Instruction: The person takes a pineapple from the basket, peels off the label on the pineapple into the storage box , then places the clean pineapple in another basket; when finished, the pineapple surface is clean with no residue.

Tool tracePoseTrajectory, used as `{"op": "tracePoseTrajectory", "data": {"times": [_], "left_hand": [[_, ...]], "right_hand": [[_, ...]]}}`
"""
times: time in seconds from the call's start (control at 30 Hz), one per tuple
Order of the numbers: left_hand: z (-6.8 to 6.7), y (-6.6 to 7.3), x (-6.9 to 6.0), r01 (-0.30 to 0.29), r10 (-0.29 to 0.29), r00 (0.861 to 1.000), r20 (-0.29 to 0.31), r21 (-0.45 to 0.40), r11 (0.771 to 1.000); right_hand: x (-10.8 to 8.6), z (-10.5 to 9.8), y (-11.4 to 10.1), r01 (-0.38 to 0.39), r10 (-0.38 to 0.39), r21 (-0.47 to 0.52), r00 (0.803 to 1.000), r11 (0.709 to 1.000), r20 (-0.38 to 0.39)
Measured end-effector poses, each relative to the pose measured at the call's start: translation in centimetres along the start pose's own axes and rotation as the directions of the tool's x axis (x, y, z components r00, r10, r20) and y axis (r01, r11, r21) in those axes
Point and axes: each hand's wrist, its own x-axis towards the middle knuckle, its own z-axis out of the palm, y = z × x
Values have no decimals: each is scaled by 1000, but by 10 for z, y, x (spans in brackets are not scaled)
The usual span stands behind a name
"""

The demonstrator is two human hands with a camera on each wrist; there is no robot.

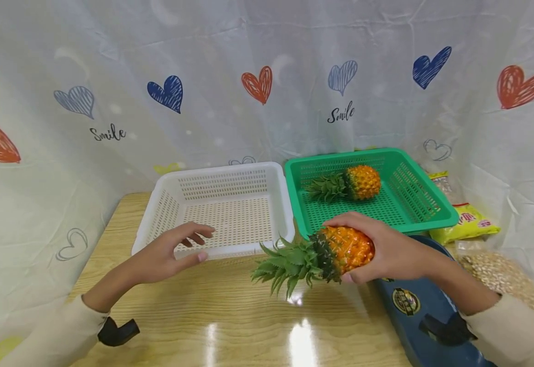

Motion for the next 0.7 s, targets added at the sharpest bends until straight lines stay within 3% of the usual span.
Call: {"op": "tracePoseTrajectory", "data": {"times": [0.47, 0.7], "left_hand": [[2, -19, 3, 143, -133, 984, 120, -73, 987], [3, -23, 5, 145, -137, 976, 170, -33, 989]], "right_hand": [[6, -47, 11, -49, 46, -120, 999, 992, -27], [14, -64, 21, -38, 36, -117, 999, 992, -20]]}}
